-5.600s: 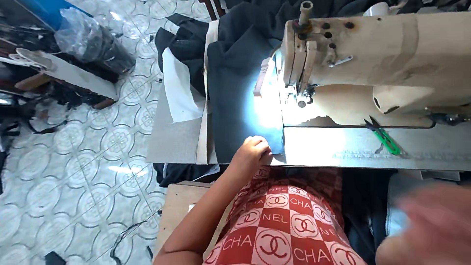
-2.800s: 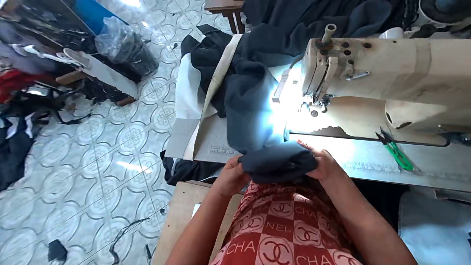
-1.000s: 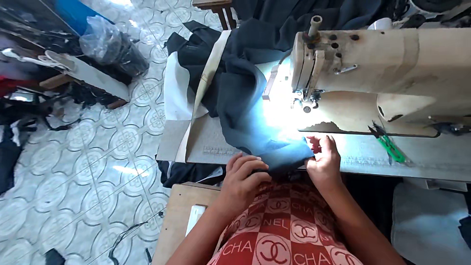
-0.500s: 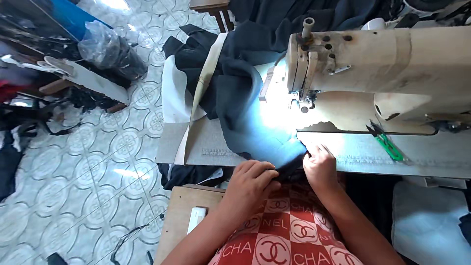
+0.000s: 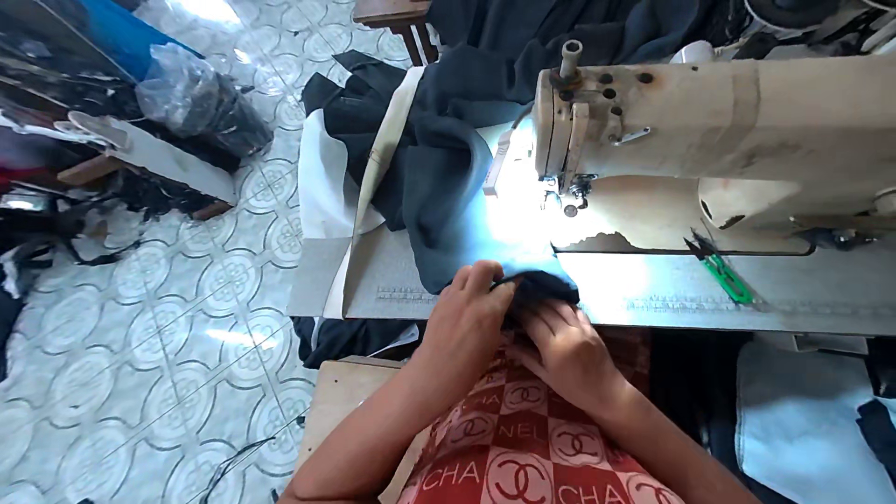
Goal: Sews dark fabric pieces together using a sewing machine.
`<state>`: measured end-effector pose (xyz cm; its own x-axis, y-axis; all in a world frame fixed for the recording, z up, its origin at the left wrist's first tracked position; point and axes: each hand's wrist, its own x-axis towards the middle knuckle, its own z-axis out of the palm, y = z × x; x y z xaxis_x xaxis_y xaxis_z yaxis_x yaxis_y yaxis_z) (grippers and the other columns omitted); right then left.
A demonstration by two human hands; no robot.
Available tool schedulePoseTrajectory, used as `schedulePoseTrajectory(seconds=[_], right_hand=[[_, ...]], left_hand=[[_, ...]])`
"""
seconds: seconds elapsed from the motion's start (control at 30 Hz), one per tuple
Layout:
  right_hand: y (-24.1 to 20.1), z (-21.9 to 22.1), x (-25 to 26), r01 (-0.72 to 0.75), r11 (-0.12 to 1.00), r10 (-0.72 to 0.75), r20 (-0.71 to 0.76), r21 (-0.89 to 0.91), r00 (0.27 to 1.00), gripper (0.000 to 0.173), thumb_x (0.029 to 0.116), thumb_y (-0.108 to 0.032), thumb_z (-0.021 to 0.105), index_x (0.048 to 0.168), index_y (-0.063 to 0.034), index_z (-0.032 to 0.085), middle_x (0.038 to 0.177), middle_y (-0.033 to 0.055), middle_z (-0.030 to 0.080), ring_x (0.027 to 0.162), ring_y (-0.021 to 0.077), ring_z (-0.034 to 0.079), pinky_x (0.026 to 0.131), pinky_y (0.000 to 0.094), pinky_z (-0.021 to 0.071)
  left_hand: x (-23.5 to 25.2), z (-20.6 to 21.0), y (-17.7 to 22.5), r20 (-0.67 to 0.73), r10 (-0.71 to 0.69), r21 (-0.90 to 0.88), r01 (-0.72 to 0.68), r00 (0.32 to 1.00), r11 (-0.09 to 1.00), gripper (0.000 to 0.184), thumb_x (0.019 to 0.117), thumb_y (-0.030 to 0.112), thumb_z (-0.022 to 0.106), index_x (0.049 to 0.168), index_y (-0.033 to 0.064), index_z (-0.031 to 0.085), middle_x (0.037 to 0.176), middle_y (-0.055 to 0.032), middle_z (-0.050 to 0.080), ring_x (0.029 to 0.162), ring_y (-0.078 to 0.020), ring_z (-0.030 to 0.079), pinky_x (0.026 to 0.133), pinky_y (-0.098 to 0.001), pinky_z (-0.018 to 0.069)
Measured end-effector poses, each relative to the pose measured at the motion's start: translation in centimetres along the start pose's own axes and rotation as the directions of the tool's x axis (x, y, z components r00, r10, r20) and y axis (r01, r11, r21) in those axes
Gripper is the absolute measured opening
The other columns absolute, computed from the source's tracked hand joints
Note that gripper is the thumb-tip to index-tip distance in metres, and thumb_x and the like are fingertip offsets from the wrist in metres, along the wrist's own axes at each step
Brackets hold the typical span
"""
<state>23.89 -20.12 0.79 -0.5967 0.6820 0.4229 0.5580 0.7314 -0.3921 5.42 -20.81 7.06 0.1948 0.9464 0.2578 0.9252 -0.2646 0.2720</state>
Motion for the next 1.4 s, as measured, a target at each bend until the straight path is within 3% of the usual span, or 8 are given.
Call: schedulePoseTrajectory(seconds=[0.17,0.23,0.33,0.5,0.8,1.1,1.27,1.4], right_hand=[[1.1,0.2,-1.2,0.028,0.995,-0.039,-0.109,-0.094,0.993,0.032,0.1014,-0.037,0.061,0.083,-0.0133,0.070,0.120,0.0092,0.071,0.120,0.0309,0.064,0.103,0.0491,0.0498],[1.9,-0.4,-2.0,-0.011,0.999,0.004,-0.154,-0.045,0.988,0.033,0.1010,-0.039,0.062,0.079,-0.0148,0.068,0.129,0.0086,0.068,0.127,0.0343,0.059,0.112,0.0581,0.0406],[2.5,-1.2,-2.7,-0.089,0.993,0.103,-0.201,0.077,0.974,0.034,0.0996,-0.044,0.063,0.081,-0.0160,0.069,0.134,0.0119,0.065,0.132,0.0355,0.055,0.113,0.0579,0.0397],[0.3,-3.7,-0.5,-0.157,0.936,0.253,-0.292,0.315,0.922,0.051,0.0948,-0.050,0.070,0.126,-0.0104,0.062,0.126,0.0119,0.065,0.122,0.0204,0.060,0.104,0.0359,0.0509],[-0.1,-7.0,-0.8,-0.103,0.918,0.224,-0.284,0.383,0.932,0.015,0.0991,-0.021,0.070,0.101,-0.0066,0.071,0.093,0.0038,0.072,0.090,0.0056,0.068,0.083,0.0183,0.0575],[0.2,-10.9,-7.3,-0.052,0.871,0.251,-0.352,0.488,0.902,0.009,0.1014,-0.022,0.066,0.109,-0.0171,0.065,0.109,-0.0082,0.068,0.107,0.0042,0.067,0.093,0.0211,0.0574],[0.9,-12.0,-8.1,-0.001,0.843,0.225,-0.349,0.539,0.910,0.010,0.1008,-0.021,0.067,0.110,-0.0170,0.065,0.109,-0.0085,0.068,0.106,0.0051,0.068,0.092,0.0221,0.0578],[2.4,-13.0,-7.8,-0.061,0.848,0.286,-0.356,0.527,0.890,0.014,0.1008,-0.026,0.067,0.115,-0.0246,0.067,0.110,-0.0138,0.070,0.103,0.0017,0.068,0.088,0.0186,0.0576]], left_hand=[[2.4,-4.2,-4.2,-0.001,0.124,0.173,-0.122,0.992,0.977,0.033,0.0940,0.031,0.053,0.101,0.0055,0.074,0.120,-0.0233,0.063,0.097,-0.0417,0.067,0.069,-0.0566,0.0547],[3.3,-5.3,-6.2,0.016,0.287,0.220,-0.284,0.958,0.933,0.047,0.0948,0.055,0.057,0.094,0.0100,0.073,0.130,-0.0201,0.063,0.113,-0.0392,0.064,0.090,-0.0630,0.0480],[4.6,-5.1,-7.4,0.032,0.505,0.073,-0.506,0.863,0.859,0.033,0.0949,0.042,0.067,0.088,0.0098,0.070,0.127,-0.0135,0.067,0.129,-0.0336,0.059,0.115,-0.0744,0.0246],[5.8,-2.1,-3.3,-0.054,0.628,-0.146,-0.628,0.777,0.764,0.017,0.1009,0.029,0.062,0.104,0.0136,0.068,0.088,-0.0019,0.072,0.089,-0.0179,0.072,0.105,-0.0522,0.0496],[8.4,-0.1,-3.1,0.085,0.558,-0.571,-0.418,0.826,0.707,0.032,0.0786,0.029,0.084,0.097,0.0069,0.071,0.095,-0.0034,0.073,0.092,-0.0135,0.070,0.083,-0.0333,0.0588],[8.2,7.7,-9.3,0.047,0.426,-0.473,-0.355,0.904,0.806,0.059,0.0817,0.034,0.082,0.134,0.0108,0.068,0.147,-0.0132,0.058,0.138,-0.0286,0.052,0.114,-0.0534,0.0389],[7.9,7.2,-9.2,-0.134,0.388,-0.481,-0.402,0.912,0.779,0.014,0.0922,0.012,0.071,0.102,0.0080,0.080,0.115,-0.0105,0.073,0.116,-0.0244,0.065,0.104,-0.0422,0.0486],[5.8,2.6,-11.1,-0.114,0.372,-0.511,-0.375,0.921,0.773,0.029,0.1041,0.018,0.051,0.098,0.0037,0.076,0.106,-0.0093,0.075,0.111,-0.0183,0.068,0.105,-0.0378,0.0513]])
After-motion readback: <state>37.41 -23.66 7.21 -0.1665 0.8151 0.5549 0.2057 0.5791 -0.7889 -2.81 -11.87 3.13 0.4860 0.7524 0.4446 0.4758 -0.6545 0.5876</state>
